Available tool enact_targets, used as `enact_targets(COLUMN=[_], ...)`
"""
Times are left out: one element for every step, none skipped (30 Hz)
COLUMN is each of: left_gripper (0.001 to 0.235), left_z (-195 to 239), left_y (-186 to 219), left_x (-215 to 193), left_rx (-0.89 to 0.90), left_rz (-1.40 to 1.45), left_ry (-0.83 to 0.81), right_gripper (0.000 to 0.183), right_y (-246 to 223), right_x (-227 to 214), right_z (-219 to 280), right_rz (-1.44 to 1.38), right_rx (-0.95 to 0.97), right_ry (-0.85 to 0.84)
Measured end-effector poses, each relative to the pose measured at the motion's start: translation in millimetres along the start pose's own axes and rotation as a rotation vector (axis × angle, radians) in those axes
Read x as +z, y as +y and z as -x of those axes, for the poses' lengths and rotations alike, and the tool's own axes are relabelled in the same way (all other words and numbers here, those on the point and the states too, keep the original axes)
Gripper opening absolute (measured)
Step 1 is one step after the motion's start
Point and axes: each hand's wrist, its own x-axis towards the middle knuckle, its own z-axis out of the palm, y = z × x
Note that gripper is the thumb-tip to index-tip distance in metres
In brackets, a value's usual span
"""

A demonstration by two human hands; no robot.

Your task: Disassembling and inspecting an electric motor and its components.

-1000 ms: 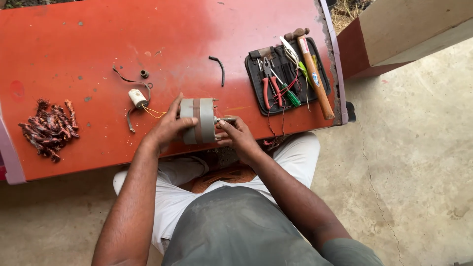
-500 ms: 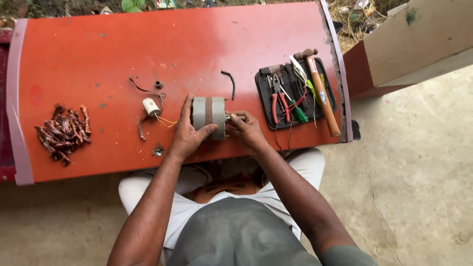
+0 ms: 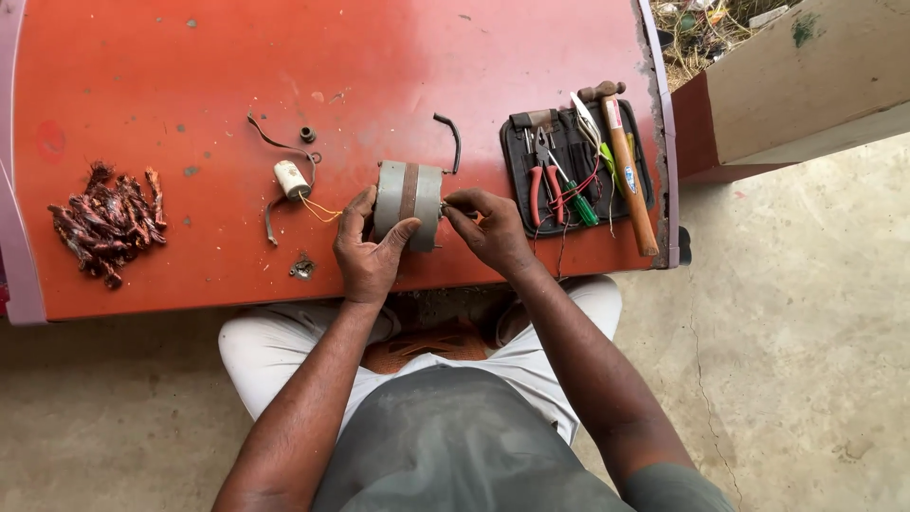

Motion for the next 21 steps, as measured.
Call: enact_targets(left_gripper=[0.068,0.068,0.068,0.068,0.066,0.065,0.065,0.065,0.065,0.065,0.063,0.061,0.061,0.061,0.062,0.062,0.060,0.059,0.059,0.058,0.057], left_z=[-2,-3,-2,-2,-3,-4,-3,-1,-3,-3,-1,0,-1,-3,-3,-4,-3,-2,-2,-3,-2], left_y=[3,6,9,9,9,9,8,7,7,5,4,3,2,2,2,1,0,-1,-1,-1,-2], left_x=[0,-1,-3,-4,-5,-6,-6,-7,-6,-5,-5,-4,-3,-2,-2,-2,-3,-3,-4,-5,-6], left_rx=[0.002,-0.033,-0.074,-0.079,-0.067,-0.055,-0.061,-0.074,-0.081,-0.081,-0.042,-0.003,0.000,-0.019,-0.041,-0.042,-0.020,0.002,0.002,0.033,0.063], left_rz=[0.001,0.048,0.094,0.092,0.067,0.042,0.041,0.087,0.136,0.138,0.102,0.066,0.068,0.096,0.124,0.125,0.082,0.039,0.037,0.016,-0.006], left_ry=[0.003,-0.014,-0.028,-0.024,-0.040,-0.056,-0.056,-0.076,-0.097,-0.096,-0.087,-0.077,-0.074,-0.069,-0.063,-0.060,-0.061,-0.063,-0.059,-0.071,-0.084], right_gripper=[0.021,0.018,0.015,0.015,0.012,0.010,0.010,0.010,0.012,0.012,0.016,0.020,0.020,0.021,0.023,0.023,0.025,0.027,0.027,0.029,0.032], right_y=[-2,-3,-5,-6,-7,-8,-6,-5,-4,-3,-2,-2,-5,-9,-12,-11,-11,-10,-4,1,6], right_x=[-2,-3,-3,-5,-6,-8,-7,-7,-8,-8,-7,-7,-7,-8,-8,-9,-9,-9,-7,-6,-4], right_z=[-3,-6,-6,-7,-9,-11,-11,-11,-13,-14,-14,-14,-15,-15,-15,-15,-13,-12,-14,-16,-16], right_rz=[0.001,0.013,0.024,0.022,0.077,0.131,0.129,0.141,0.156,0.158,0.094,0.029,0.031,-0.005,-0.043,-0.041,-0.004,0.033,0.031,0.008,-0.017], right_rx=[-0.003,-0.016,-0.024,-0.023,-0.083,-0.143,-0.138,-0.094,-0.055,-0.055,0.058,0.171,0.168,0.132,0.099,0.098,0.013,-0.073,-0.075,0.032,0.141], right_ry=[-0.001,-0.015,-0.035,-0.041,-0.058,-0.075,-0.080,-0.133,-0.183,-0.184,-0.225,-0.266,-0.266,-0.246,-0.229,-0.232,-0.213,-0.193,-0.196,-0.225,-0.255])
